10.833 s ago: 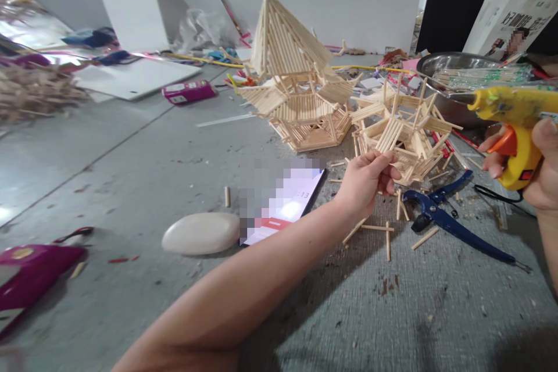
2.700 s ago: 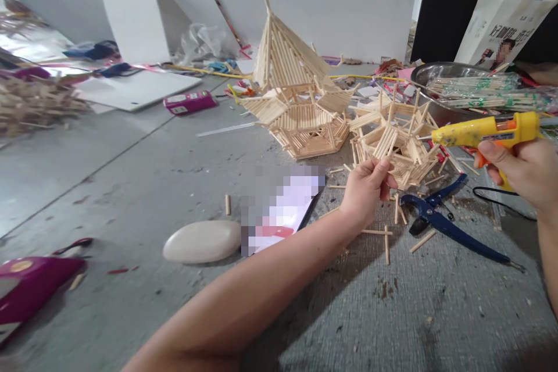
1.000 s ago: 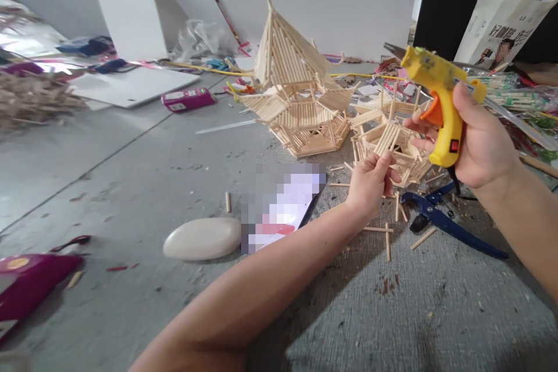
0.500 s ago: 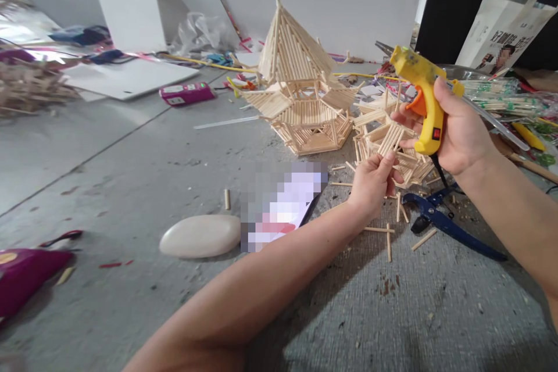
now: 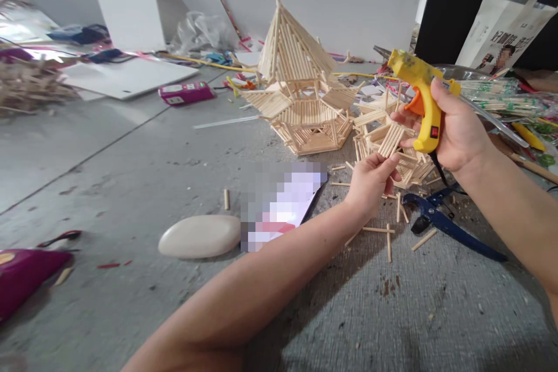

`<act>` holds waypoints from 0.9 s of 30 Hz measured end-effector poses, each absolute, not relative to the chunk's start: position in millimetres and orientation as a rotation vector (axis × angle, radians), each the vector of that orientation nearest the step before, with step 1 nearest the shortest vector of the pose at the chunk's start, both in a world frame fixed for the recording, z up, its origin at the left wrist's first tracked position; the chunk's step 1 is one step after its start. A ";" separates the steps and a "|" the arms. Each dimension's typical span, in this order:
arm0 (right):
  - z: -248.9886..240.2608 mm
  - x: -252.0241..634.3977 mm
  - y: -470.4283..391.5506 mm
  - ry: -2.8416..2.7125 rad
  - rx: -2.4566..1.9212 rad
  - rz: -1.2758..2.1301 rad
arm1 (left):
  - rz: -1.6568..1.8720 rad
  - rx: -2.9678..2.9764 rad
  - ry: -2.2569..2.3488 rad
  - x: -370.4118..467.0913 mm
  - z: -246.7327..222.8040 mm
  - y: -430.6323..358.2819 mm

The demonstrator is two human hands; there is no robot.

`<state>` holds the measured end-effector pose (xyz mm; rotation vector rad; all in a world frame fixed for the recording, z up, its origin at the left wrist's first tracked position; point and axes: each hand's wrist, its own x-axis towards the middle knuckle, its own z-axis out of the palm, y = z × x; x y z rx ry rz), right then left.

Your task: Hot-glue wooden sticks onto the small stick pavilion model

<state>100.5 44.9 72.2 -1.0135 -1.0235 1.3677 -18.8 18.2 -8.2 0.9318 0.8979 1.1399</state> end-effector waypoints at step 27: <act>77.9 99.9 37.9 -0.967 -0.858 1.354 | 1.118 0.866 0.929 -18.4 -2.5 18.5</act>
